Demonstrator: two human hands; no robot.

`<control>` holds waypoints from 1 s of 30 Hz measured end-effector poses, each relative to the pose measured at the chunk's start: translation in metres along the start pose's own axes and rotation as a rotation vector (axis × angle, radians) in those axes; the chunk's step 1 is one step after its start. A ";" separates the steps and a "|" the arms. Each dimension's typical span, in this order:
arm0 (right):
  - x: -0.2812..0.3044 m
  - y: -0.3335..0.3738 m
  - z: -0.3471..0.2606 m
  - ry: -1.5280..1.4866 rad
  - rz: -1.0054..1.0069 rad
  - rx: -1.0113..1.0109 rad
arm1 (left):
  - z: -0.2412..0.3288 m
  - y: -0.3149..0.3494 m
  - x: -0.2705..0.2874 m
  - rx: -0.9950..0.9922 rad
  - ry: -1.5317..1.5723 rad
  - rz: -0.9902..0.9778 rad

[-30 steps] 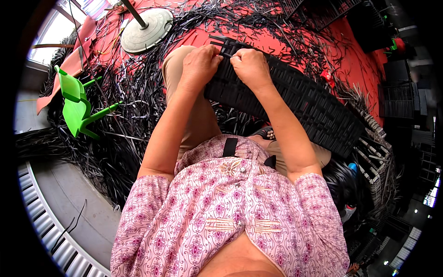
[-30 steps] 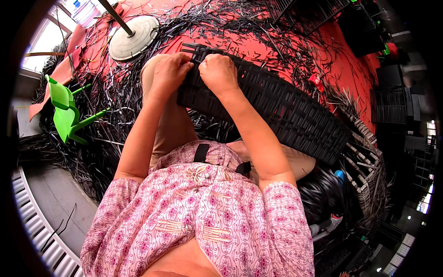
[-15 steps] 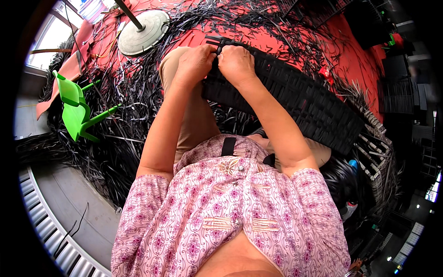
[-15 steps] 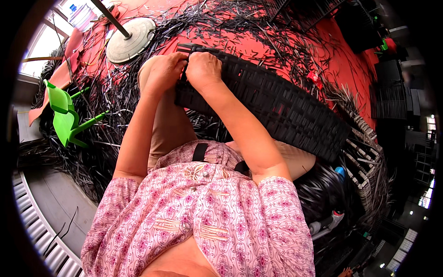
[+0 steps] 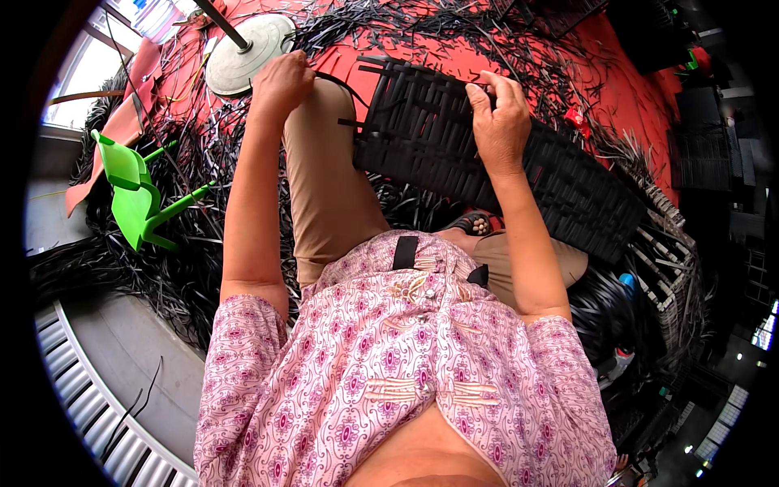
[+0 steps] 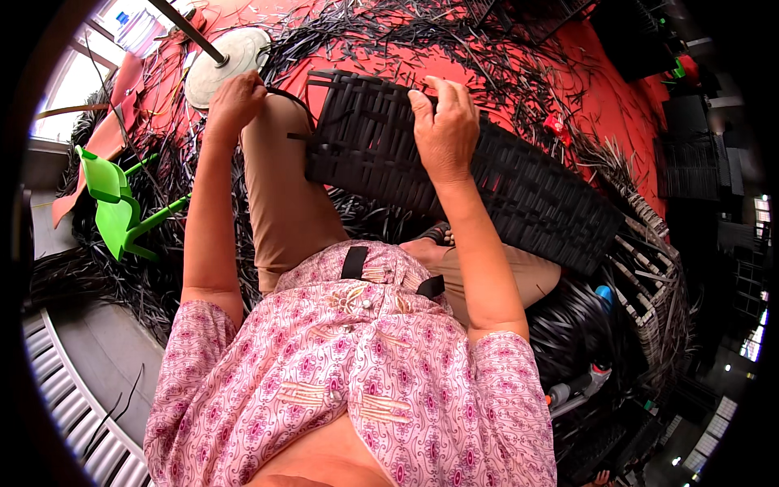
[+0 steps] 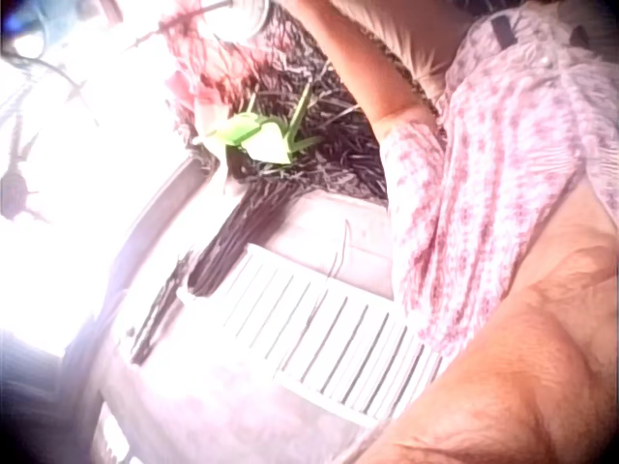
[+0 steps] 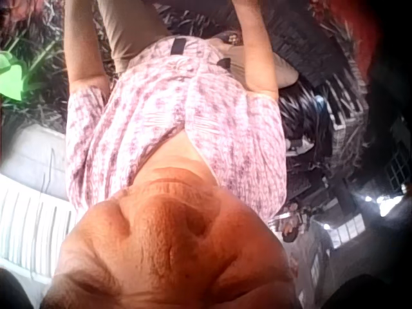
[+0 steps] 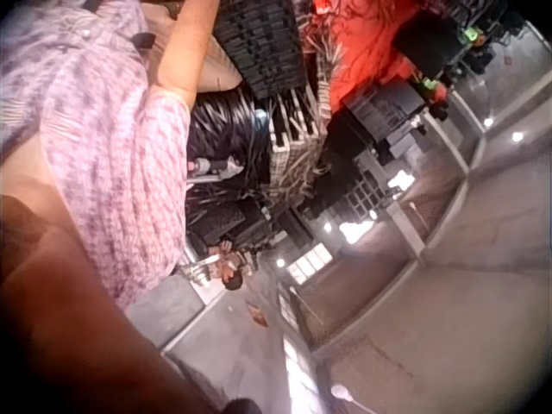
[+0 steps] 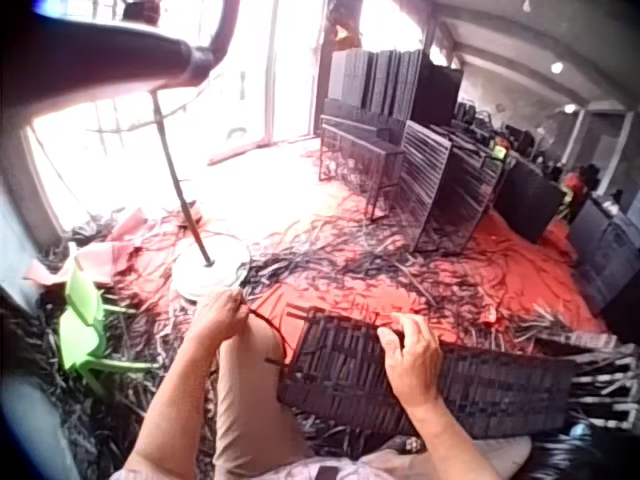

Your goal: The person sits cross-legged on a red floor and weaves a black mat using thin black strips. They interlace the strips by hand, occasionally flipping the mat to work on different sections and adjusting the weave pattern.

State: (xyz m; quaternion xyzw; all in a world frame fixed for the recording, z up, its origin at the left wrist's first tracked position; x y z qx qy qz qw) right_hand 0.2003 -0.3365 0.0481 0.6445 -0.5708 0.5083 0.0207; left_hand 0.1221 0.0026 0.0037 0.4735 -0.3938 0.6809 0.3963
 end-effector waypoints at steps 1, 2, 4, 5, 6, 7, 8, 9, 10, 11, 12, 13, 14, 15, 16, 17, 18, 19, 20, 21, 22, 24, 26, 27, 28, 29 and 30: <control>0.000 -0.003 0.004 0.043 0.000 0.023 | -0.017 -0.006 0.000 0.025 -0.041 -0.018; -0.002 -0.006 0.007 0.085 0.000 0.046 | -0.037 -0.011 -0.011 0.072 0.053 -0.164; -0.015 -0.010 0.011 0.055 -0.064 0.050 | -0.039 -0.014 -0.015 0.038 0.037 -0.165; -0.024 -0.011 0.012 0.036 -0.134 0.031 | -0.038 -0.012 -0.001 -0.028 0.068 -0.001; -0.032 -0.012 0.014 0.025 -0.202 0.009 | -0.026 -0.006 0.016 -0.101 0.103 0.160; -0.040 -0.010 0.011 0.108 -0.211 0.065 | -0.014 0.003 0.032 -0.173 0.138 0.322; -0.042 -0.009 0.011 0.134 -0.201 0.068 | -0.009 0.005 0.039 -0.171 0.143 0.354; -0.044 -0.007 0.011 0.163 -0.193 0.070 | 0.004 0.007 0.046 -0.213 0.100 0.343; -0.045 -0.006 0.010 0.193 -0.185 0.074 | 0.017 0.012 0.053 -0.254 0.058 0.331; -0.046 -0.005 0.014 0.198 -0.180 0.075 | 0.031 0.015 0.045 -0.271 0.171 0.171; -0.046 -0.006 0.013 0.197 -0.174 0.081 | 0.047 0.019 0.037 -0.282 0.274 0.014; -0.046 -0.006 0.013 0.198 -0.170 0.090 | 0.064 0.025 0.025 -0.363 0.245 -0.017; -0.046 -0.006 0.012 0.199 -0.165 0.097 | 0.075 0.027 0.008 -0.469 0.275 -0.061; -0.047 -0.006 0.015 0.208 -0.179 0.083 | 0.084 0.030 0.000 -0.494 0.290 0.039; -0.044 -0.007 0.014 0.190 -0.157 0.107 | 0.090 0.033 -0.006 -0.524 0.308 0.137; -0.042 -0.009 0.012 0.173 -0.135 0.130 | 0.087 0.027 -0.022 -0.484 0.407 0.035; -0.039 -0.010 0.007 0.155 -0.117 0.154 | 0.084 0.020 -0.036 -0.439 0.507 -0.071; -0.034 -0.006 0.000 0.158 -0.087 0.189 | 0.081 0.015 -0.049 -0.394 0.606 -0.178; -0.027 0.002 -0.011 0.160 -0.057 0.225 | 0.077 0.011 -0.059 -0.353 0.672 -0.267; -0.021 0.011 -0.025 0.161 -0.027 0.259 | 0.076 0.007 -0.063 -0.312 0.735 -0.358; -0.022 0.024 -0.041 0.089 -0.081 0.270 | 0.072 0.007 -0.068 -0.261 0.788 -0.447; -0.036 0.060 -0.076 -0.027 -0.229 0.367 | 0.066 0.000 -0.084 -0.206 0.997 -0.507; -0.056 0.095 -0.095 -0.017 -0.353 0.414 | 0.070 -0.008 -0.090 -0.168 1.118 -0.525; -0.068 0.110 -0.095 0.098 -0.336 0.432 | 0.067 -0.009 -0.100 -0.058 1.307 -0.590; -0.079 0.121 -0.091 0.213 -0.317 0.445 | 0.069 -0.008 -0.103 0.013 1.388 -0.607; -0.083 0.125 -0.086 0.281 -0.244 0.482 | 0.071 -0.007 -0.106 0.085 1.467 -0.624; -0.083 0.120 -0.084 0.286 -0.233 0.464 | 0.072 -0.004 -0.109 0.160 1.547 -0.639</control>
Point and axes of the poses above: each hand's wrist, its own y-axis away from the middle knuckle, its own x-axis out of the back of the hand, z = x × y, the point moved 9 cm from there along -y, towards the middle knuckle, and after that the axes turned 3 degrees about -z, right-handed, at the moved point
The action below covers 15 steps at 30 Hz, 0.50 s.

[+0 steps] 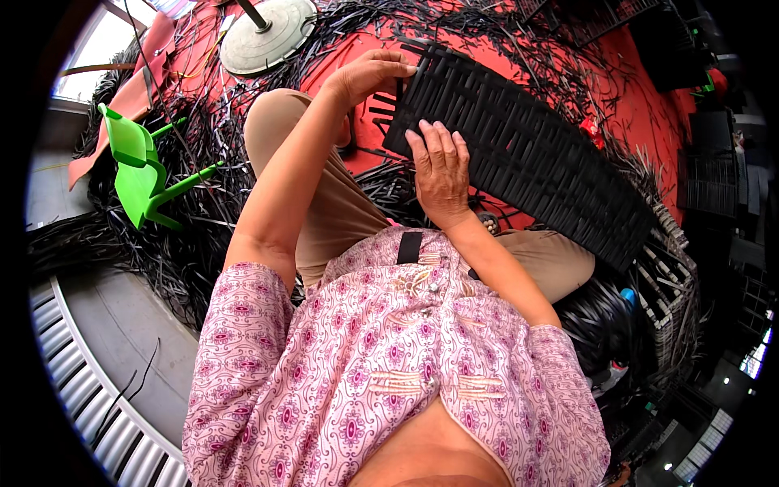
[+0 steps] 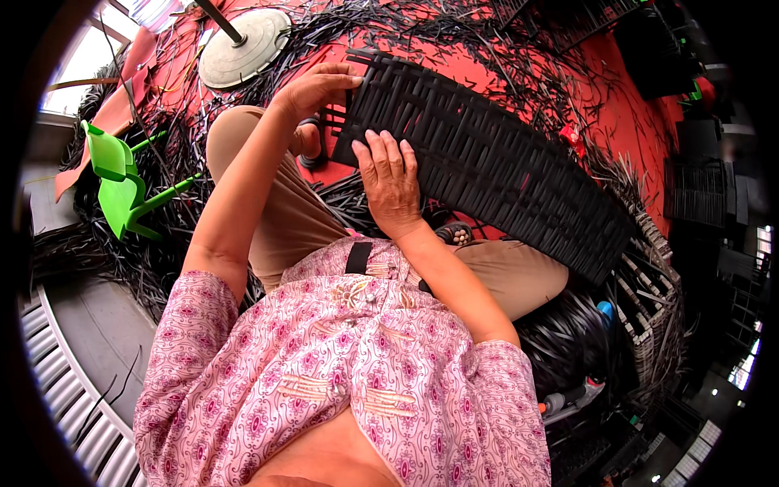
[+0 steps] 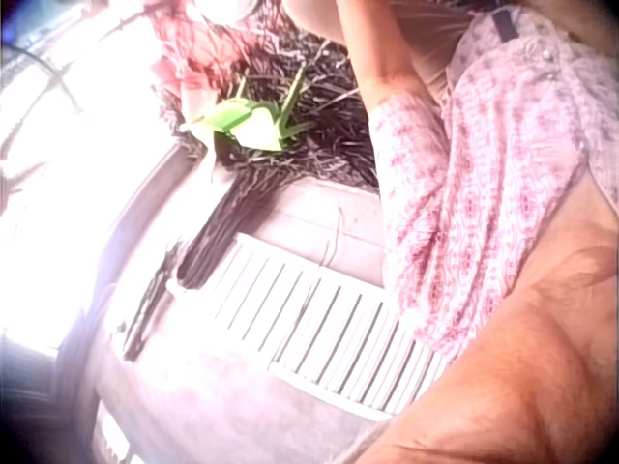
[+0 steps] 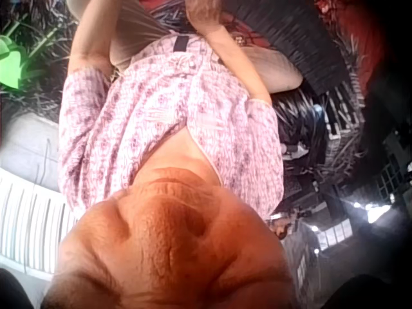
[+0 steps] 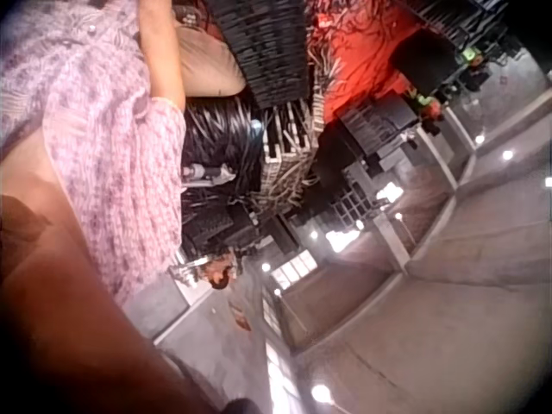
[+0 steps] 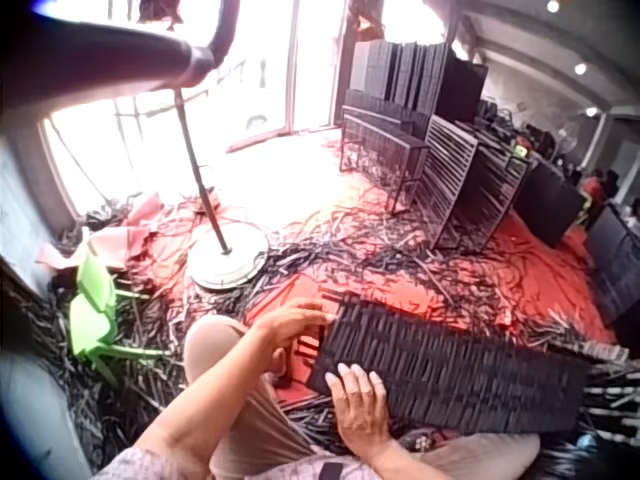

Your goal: The person sits cross-legged on a red floor and weaves a black mat using thin black strips. They interlace the strips by hand, occasionally flipping the mat to work on different sections and adjusting the weave pattern.

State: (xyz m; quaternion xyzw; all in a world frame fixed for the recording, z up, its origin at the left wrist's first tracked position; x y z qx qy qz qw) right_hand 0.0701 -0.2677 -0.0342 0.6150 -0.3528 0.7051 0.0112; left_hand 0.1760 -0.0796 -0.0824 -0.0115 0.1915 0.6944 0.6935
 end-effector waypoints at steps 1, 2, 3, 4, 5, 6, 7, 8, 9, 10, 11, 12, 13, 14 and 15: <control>0.001 -0.003 0.004 0.005 0.007 -0.020 | 0.003 -0.005 -0.006 -0.048 0.012 -0.084; 0.004 -0.005 0.008 0.011 0.014 -0.042 | 0.005 -0.007 -0.009 -0.077 0.001 -0.101; 0.011 -0.006 0.013 0.042 0.053 -0.047 | 0.012 -0.009 -0.018 -0.107 -0.008 -0.122; 0.026 -0.006 0.019 0.084 0.106 -0.054 | 0.021 -0.011 -0.029 -0.140 -0.018 -0.139; 0.043 -0.008 0.029 0.109 0.126 -0.094 | 0.027 -0.018 -0.043 -0.147 0.011 -0.151; 0.060 -0.009 0.043 0.134 0.146 -0.134 | 0.039 -0.023 -0.060 -0.164 0.005 -0.126; 0.078 -0.007 0.057 0.188 0.180 -0.153 | 0.055 -0.031 -0.082 -0.169 -0.055 -0.192; 0.097 -0.004 0.074 0.244 0.210 -0.171 | 0.072 -0.037 -0.107 -0.174 -0.111 -0.260; 0.115 0.000 0.092 0.291 0.249 -0.186 | 0.085 -0.046 -0.133 -0.186 -0.090 -0.270; 0.134 0.005 0.109 0.342 0.289 -0.202 | 0.100 -0.056 -0.162 -0.198 -0.070 -0.284; 0.154 0.010 0.128 0.341 0.369 -0.220 | 0.115 -0.061 -0.190 -0.135 -0.063 -0.302; 0.172 0.014 0.145 0.333 0.453 -0.239 | 0.131 -0.063 -0.216 -0.069 -0.063 -0.314; 0.190 0.017 0.159 0.346 0.512 -0.245 | 0.145 -0.066 -0.240 -0.046 -0.069 -0.313; 0.205 0.016 0.173 0.293 0.565 -0.274 | 0.141 -0.106 -0.266 0.030 0.045 -0.658; 0.218 0.012 0.191 0.272 0.610 -0.317 | 0.167 -0.099 -0.272 -0.045 -0.140 -0.530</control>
Point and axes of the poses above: each hand's wrist, its own y-axis away from the middle knuckle, its own x-axis out of the back of the hand, z = x × y, the point moved 9 cm from there along -y, towards the middle knuckle, and after that the axes turned 3 degrees about -z, right-handed, at the moved point
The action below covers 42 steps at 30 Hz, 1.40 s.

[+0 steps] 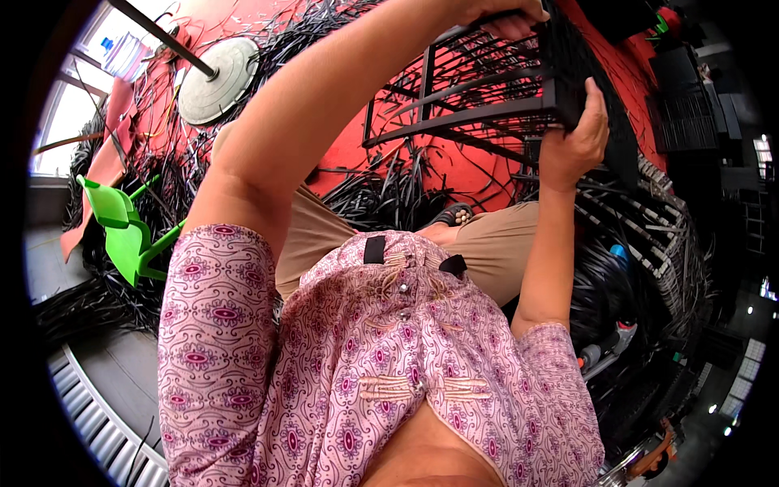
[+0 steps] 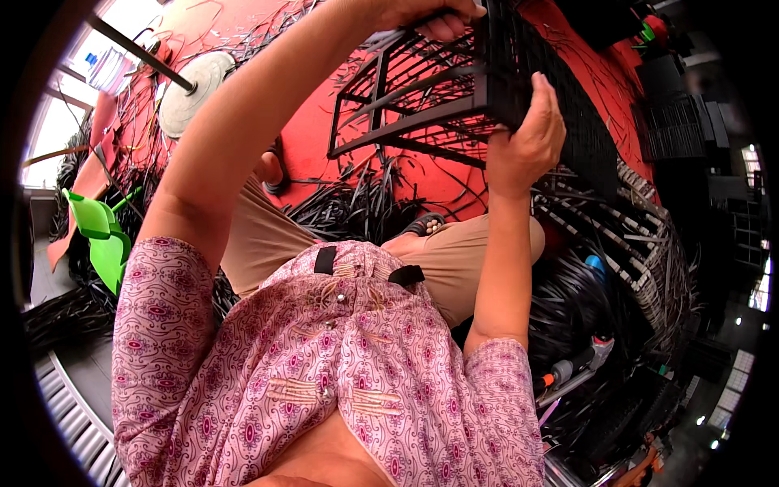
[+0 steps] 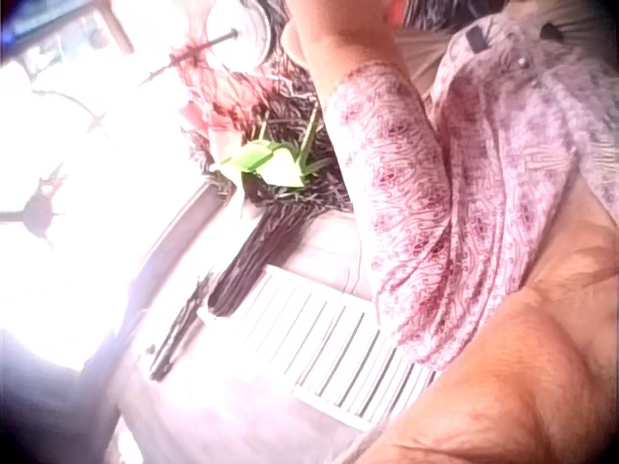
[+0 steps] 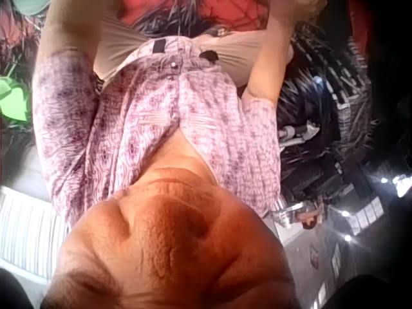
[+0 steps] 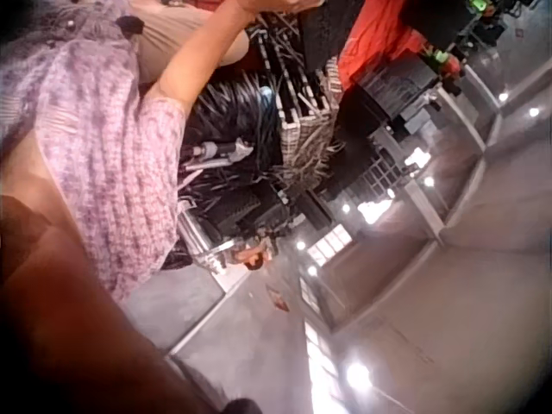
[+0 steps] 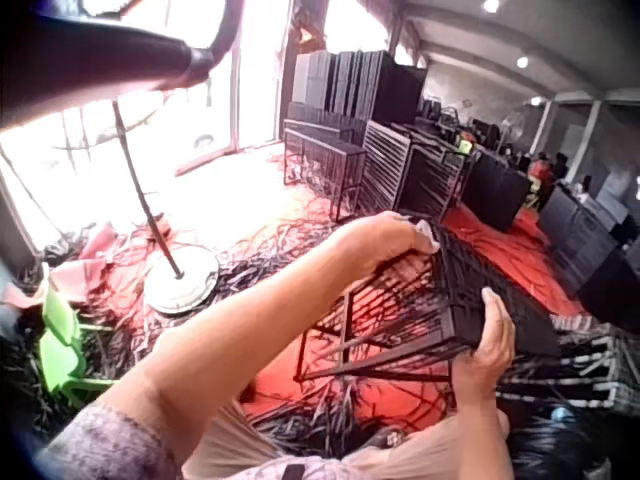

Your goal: The person sits cross-legged on a red floor and weaves a black mat using thin black strips. They interlace the strips by hand, occasionally flipping the mat to work on different sections and adjusting the weave pattern.

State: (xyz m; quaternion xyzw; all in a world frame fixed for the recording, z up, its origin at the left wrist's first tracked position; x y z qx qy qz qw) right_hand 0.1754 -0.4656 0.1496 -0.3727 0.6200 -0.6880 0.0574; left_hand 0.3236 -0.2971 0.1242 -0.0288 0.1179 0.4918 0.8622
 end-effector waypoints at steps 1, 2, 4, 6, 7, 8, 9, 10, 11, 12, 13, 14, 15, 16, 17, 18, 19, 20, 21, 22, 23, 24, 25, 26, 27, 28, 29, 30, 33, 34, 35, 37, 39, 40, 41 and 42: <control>0.007 -0.005 0.026 0.033 0.027 -0.062 | 0.022 -0.007 -0.018 -0.016 -0.183 0.083; 0.014 -0.008 0.050 0.006 0.045 -0.091 | 0.009 -0.043 -0.031 0.088 -0.088 -0.107; 0.019 -0.021 0.076 -0.035 0.050 -0.105 | 0.021 -0.060 -0.037 0.077 -0.059 -0.024; 0.018 -0.033 0.102 -0.083 0.063 -0.139 | 0.036 -0.069 -0.037 0.083 -0.070 0.026; 0.020 -0.031 0.113 -0.121 0.101 -0.138 | 0.029 -0.071 -0.037 0.129 -0.083 0.035; 0.023 -0.038 0.126 -0.119 0.105 -0.147 | 0.032 -0.079 -0.042 0.111 -0.007 0.024; 0.023 -0.040 0.137 -0.129 0.097 -0.166 | 0.031 -0.078 -0.044 0.107 0.018 0.043; 0.026 -0.037 0.148 -0.148 0.116 -0.165 | 0.024 -0.073 -0.052 0.117 0.054 0.057; 0.030 -0.038 0.161 -0.171 0.135 -0.164 | 0.019 -0.066 -0.057 0.129 0.089 0.076; 0.038 -0.038 0.169 -0.204 0.154 -0.195 | 0.012 -0.054 -0.068 0.109 0.106 0.005; 0.045 -0.040 0.178 -0.170 0.159 -0.198 | -0.004 -0.048 -0.062 0.111 0.148 -0.085; 0.050 -0.038 0.194 -0.098 0.196 -0.180 | -0.020 -0.032 -0.050 0.107 0.106 -0.080; 0.063 -0.043 0.207 -0.064 0.125 -0.308 | -0.026 -0.019 -0.045 0.083 0.066 -0.099; 0.066 -0.040 0.231 0.011 0.085 -0.387 | -0.038 0.000 -0.041 0.069 0.028 0.015; 0.073 -0.042 0.243 0.162 0.172 -0.161 | -0.051 0.018 -0.038 0.051 -0.013 0.121; 0.064 -0.044 0.254 0.130 0.131 -0.251 | -0.078 0.032 -0.015 0.093 -0.031 0.108; 0.060 -0.047 0.266 0.129 0.107 -0.284 | -0.104 0.045 0.010 0.093 -0.088 0.158; 0.057 -0.048 0.280 0.133 0.082 -0.319 | -0.130 0.057 0.029 0.170 -0.042 0.209; 0.055 -0.050 0.289 0.158 0.082 -0.304 | -0.160 0.064 0.054 0.213 -0.008 0.209; 0.055 -0.051 0.286 0.119 0.098 -0.347 | -0.184 0.073 0.083 0.242 -0.030 0.294; 0.061 -0.049 0.298 0.181 0.078 -0.353 | -0.205 0.078 0.101 0.271 -0.044 0.362; 0.063 -0.047 0.307 0.212 0.052 -0.392 | -0.219 0.082 0.101 0.321 -0.026 0.362; 0.063 -0.044 0.316 0.243 0.025 -0.432 | -0.231 0.086 0.099 0.371 -0.009 0.360; 0.061 -0.043 0.319 0.248 0.031 -0.423 | -0.240 0.079 0.105 0.361 0.010 0.318; 0.062 -0.046 0.318 0.256 0.038 -0.412 | -0.249 0.077 0.110 0.388 0.019 0.339; 0.061 -0.046 0.318 0.253 0.040 -0.414 | -0.257 0.076 0.114 0.414 0.028 0.358; 0.059 -0.045 0.318 0.249 0.038 -0.417 | -0.266 0.076 0.117 0.441 0.036 0.379; 0.058 -0.046 0.318 0.241 0.034 -0.429 | -0.272 0.074 0.121 0.463 0.007 0.421; 0.059 -0.047 0.316 0.224 0.037 -0.435 | -0.281 0.071 0.126 0.463 0.029 0.449; 0.060 -0.047 0.318 0.248 0.063 -0.403 | -0.281 0.070 0.131 0.470 -0.007 0.463; 0.062 -0.047 0.317 0.273 0.088 -0.371 | -0.284 0.070 0.131 0.468 0.004 0.463; 0.062 -0.047 0.312 0.274 0.092 -0.359 | -0.284 0.069 0.132 0.457 0.015 0.470; 0.062 -0.046 0.307 0.240 0.079 -0.386 | -0.283 0.070 0.132 0.430 0.018 0.453; 0.062 -0.047 0.303 0.202 0.065 -0.419 | -0.284 0.069 0.133 0.414 0.019 0.446; 0.062 -0.047 0.296 0.179 0.070 -0.411 | -0.285 0.070 0.134 0.399 0.020 0.437; 0.064 -0.048 0.289 0.161 0.076 -0.403 | -0.288 0.070 0.138 0.391 0.059 0.470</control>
Point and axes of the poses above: each hand's wrist, its own y-axis away from the middle knuckle, its own x-axis out of the back of the hand, z = x × y, the point moved 9 cm from there along -y, towards the middle knuckle, and after that the axes turned 3 degrees about -z, right-handed, at the moved point
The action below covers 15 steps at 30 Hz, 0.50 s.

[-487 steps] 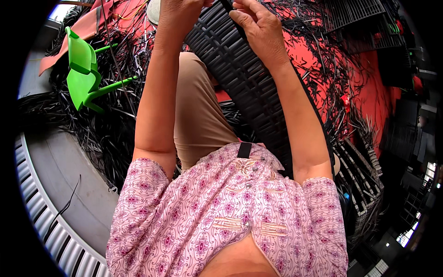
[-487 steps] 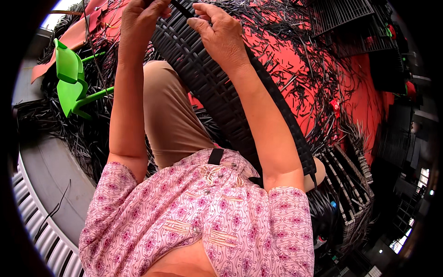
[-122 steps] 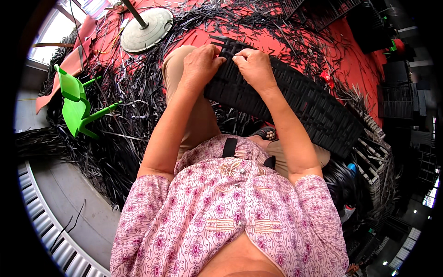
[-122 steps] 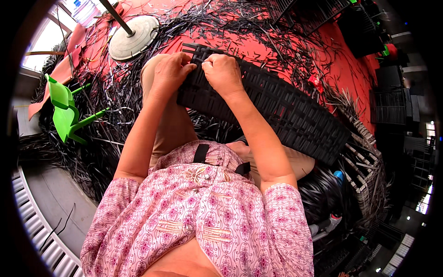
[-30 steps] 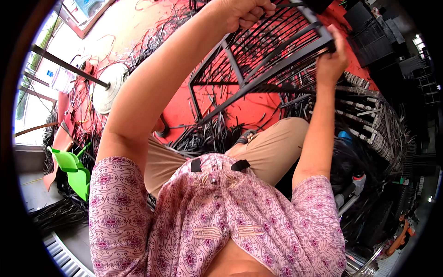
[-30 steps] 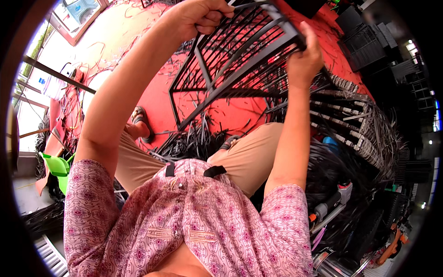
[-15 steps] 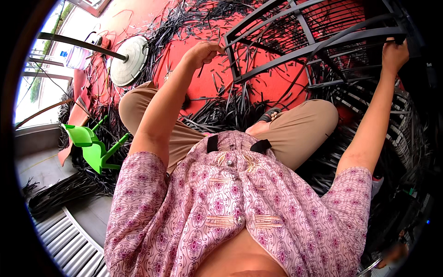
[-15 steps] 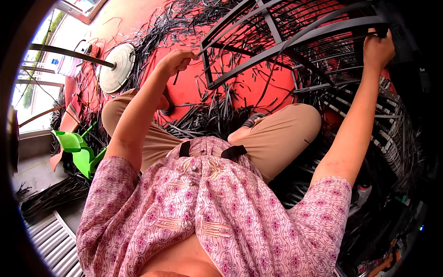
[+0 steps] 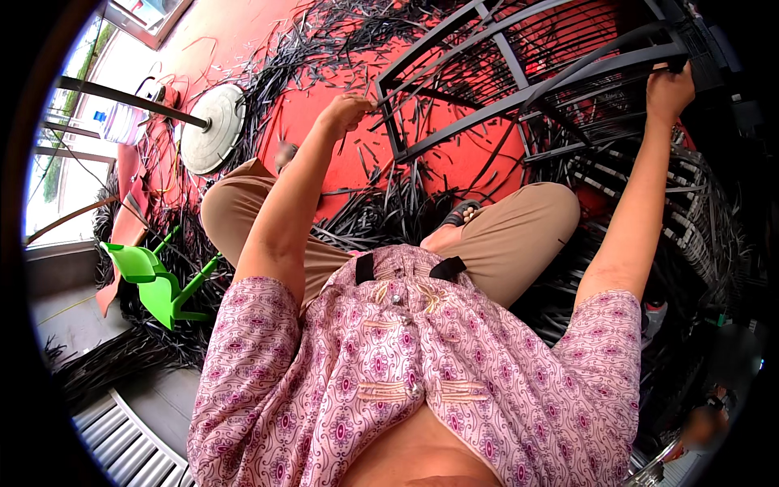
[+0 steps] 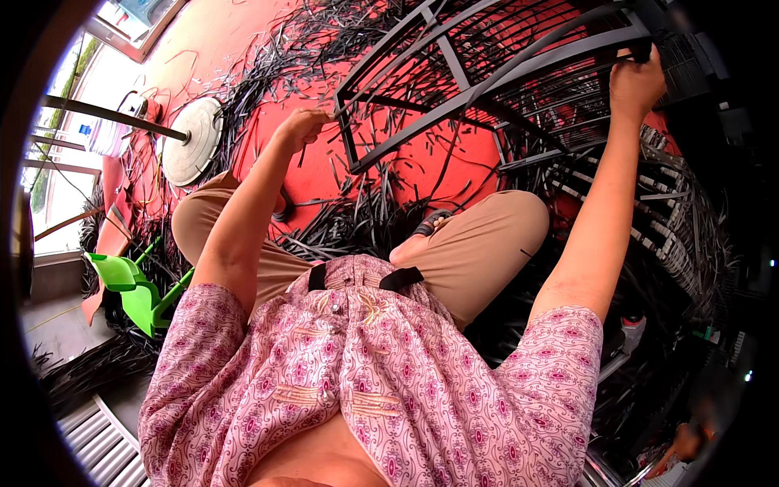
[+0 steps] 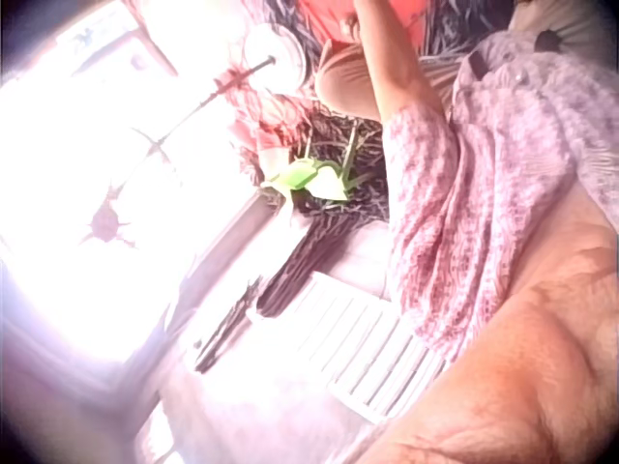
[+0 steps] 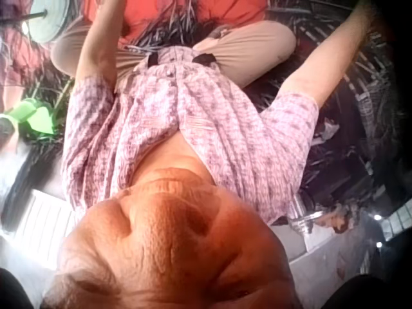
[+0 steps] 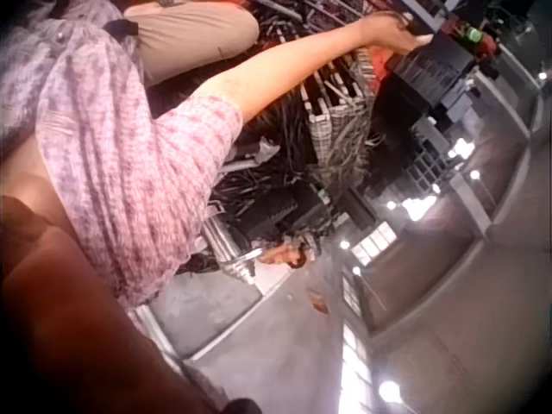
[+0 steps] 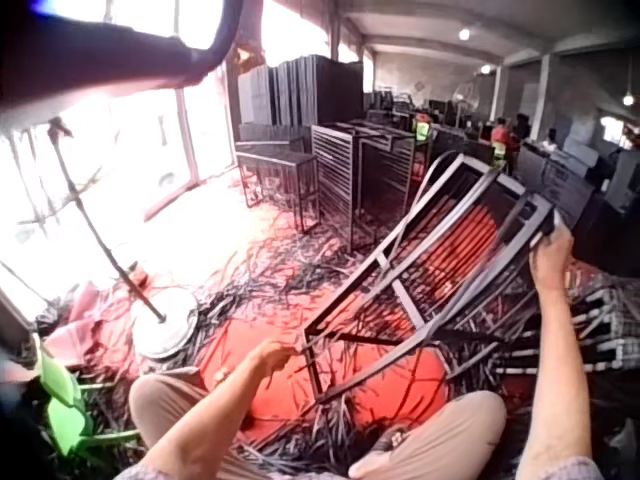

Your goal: The person sits cross-legged on a red floor and weaves a black mat using thin black strips. They interlace the strips by hand, occasionally flipping the mat to work on different sections and adjusting the weave pattern.

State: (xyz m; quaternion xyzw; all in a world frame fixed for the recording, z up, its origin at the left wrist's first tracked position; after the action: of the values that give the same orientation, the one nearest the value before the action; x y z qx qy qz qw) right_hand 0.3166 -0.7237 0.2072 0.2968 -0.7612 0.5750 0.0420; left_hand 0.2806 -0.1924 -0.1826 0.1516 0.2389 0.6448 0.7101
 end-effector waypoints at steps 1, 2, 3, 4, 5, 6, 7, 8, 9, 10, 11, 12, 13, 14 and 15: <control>0.001 -0.004 0.002 0.066 0.024 0.060 | -0.005 -0.003 0.003 -0.033 -0.032 -0.010; 0.004 -0.001 0.000 -0.039 0.051 0.071 | -0.003 -0.010 0.001 -0.082 -0.065 -0.031; 0.006 0.002 -0.007 -0.056 0.036 0.046 | -0.007 -0.006 -0.002 -0.039 -0.076 0.027; -0.007 0.009 -0.017 -0.120 0.018 0.012 | -0.007 0.002 0.013 -0.090 -0.112 0.042; -0.007 0.011 -0.028 -0.155 0.007 -0.013 | -0.012 -0.001 0.021 -0.113 -0.132 0.036; -0.006 0.012 -0.032 -0.182 -0.004 -0.044 | -0.017 -0.005 0.024 -0.136 -0.150 0.023; 0.002 0.013 -0.044 -0.223 0.027 0.011 | -0.025 -0.005 0.018 -0.008 -0.037 0.038; 0.000 0.012 -0.039 -0.204 0.008 0.021 | -0.025 -0.007 0.018 -0.019 -0.008 0.021; 0.002 0.012 -0.040 -0.222 0.023 0.022 | -0.029 -0.011 0.019 -0.026 0.023 0.004; 0.003 0.013 -0.042 -0.209 0.027 0.027 | -0.031 -0.013 0.020 -0.034 0.043 0.003; 0.006 0.011 -0.046 -0.195 0.029 0.033 | -0.030 -0.014 0.018 -0.041 0.065 0.001; 0.006 0.013 -0.048 -0.214 0.018 0.012 | -0.030 -0.010 0.017 -0.042 0.055 0.013; 0.006 0.014 -0.049 -0.232 0.008 -0.010 | -0.028 -0.007 0.016 -0.042 0.045 0.027; 0.008 0.015 -0.051 -0.247 0.021 -0.005 | -0.025 -0.006 0.015 -0.042 0.035 0.040; 0.008 0.016 -0.054 -0.220 0.019 0.006 | -0.027 -0.006 0.016 -0.040 0.024 0.049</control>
State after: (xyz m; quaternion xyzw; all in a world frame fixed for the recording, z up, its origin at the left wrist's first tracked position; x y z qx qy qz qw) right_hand 0.2875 -0.6759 0.2146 0.3509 -0.7622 0.5418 -0.0482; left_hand 0.2721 -0.1795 -0.2111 0.1356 0.2306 0.6684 0.6940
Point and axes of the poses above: each hand's wrist, its own y-axis away from the middle knuckle, its own x-axis out of the back of the hand, z = x × y, the point moved 9 cm from there along -y, towards the middle knuckle, and after that the axes turned 3 degrees about -z, right-handed, at the moved point
